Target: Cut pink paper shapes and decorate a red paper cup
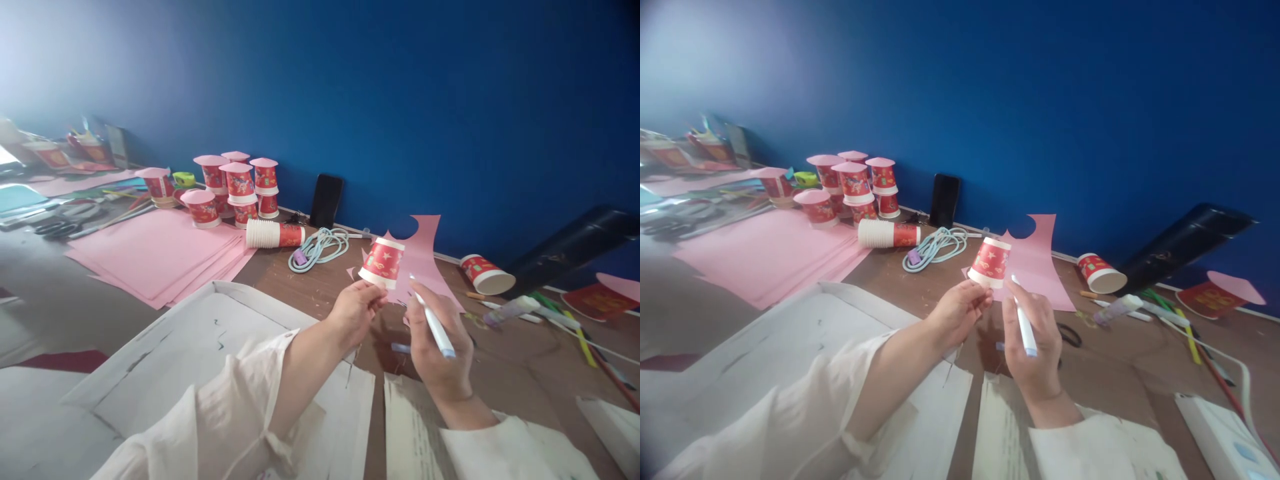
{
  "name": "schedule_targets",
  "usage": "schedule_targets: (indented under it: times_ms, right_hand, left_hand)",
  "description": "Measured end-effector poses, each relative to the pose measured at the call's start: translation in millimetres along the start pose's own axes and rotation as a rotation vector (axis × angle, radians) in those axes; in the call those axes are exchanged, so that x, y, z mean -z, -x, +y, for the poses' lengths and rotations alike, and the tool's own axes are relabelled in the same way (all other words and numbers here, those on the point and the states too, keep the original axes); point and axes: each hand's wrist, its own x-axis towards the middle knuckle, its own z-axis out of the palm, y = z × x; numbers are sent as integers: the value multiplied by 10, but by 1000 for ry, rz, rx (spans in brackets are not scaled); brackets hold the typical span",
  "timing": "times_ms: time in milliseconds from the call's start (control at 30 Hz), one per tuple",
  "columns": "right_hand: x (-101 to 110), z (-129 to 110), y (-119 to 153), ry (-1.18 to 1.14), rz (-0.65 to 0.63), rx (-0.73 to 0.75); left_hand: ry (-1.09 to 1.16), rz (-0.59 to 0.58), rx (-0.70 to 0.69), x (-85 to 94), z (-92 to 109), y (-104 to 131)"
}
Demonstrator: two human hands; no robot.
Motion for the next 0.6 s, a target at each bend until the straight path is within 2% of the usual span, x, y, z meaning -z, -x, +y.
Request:
schedule_targets:
  times_ms: [100, 200, 300, 367, 500, 533, 600]
  right_hand:
    - [-19, 2, -78, -101, 66, -207]
    - [-77, 71, -217, -385, 177, -460]
    - [-154, 156, -324, -741, 221, -574]
    - [-189, 175, -349, -870, 204, -626]
    - [-153, 106, -338, -846, 224, -800]
    - [-123, 82, -336, -820, 193, -816]
    - [-57, 51, -337, -741, 83, -741]
  left_hand:
    - [-81, 27, -20, -20, -2, 19]
    - [-171, 28, 23, -61, -10, 69]
    - [-234, -59, 120, -95, -40, 125]
    - [-271, -132, 157, -100, -66, 153]
    - [-391, -204, 210, -97, -82, 213]
    - [-408, -234, 242, -104, -76, 234]
    - [-372, -320, 286, -134, -58, 280]
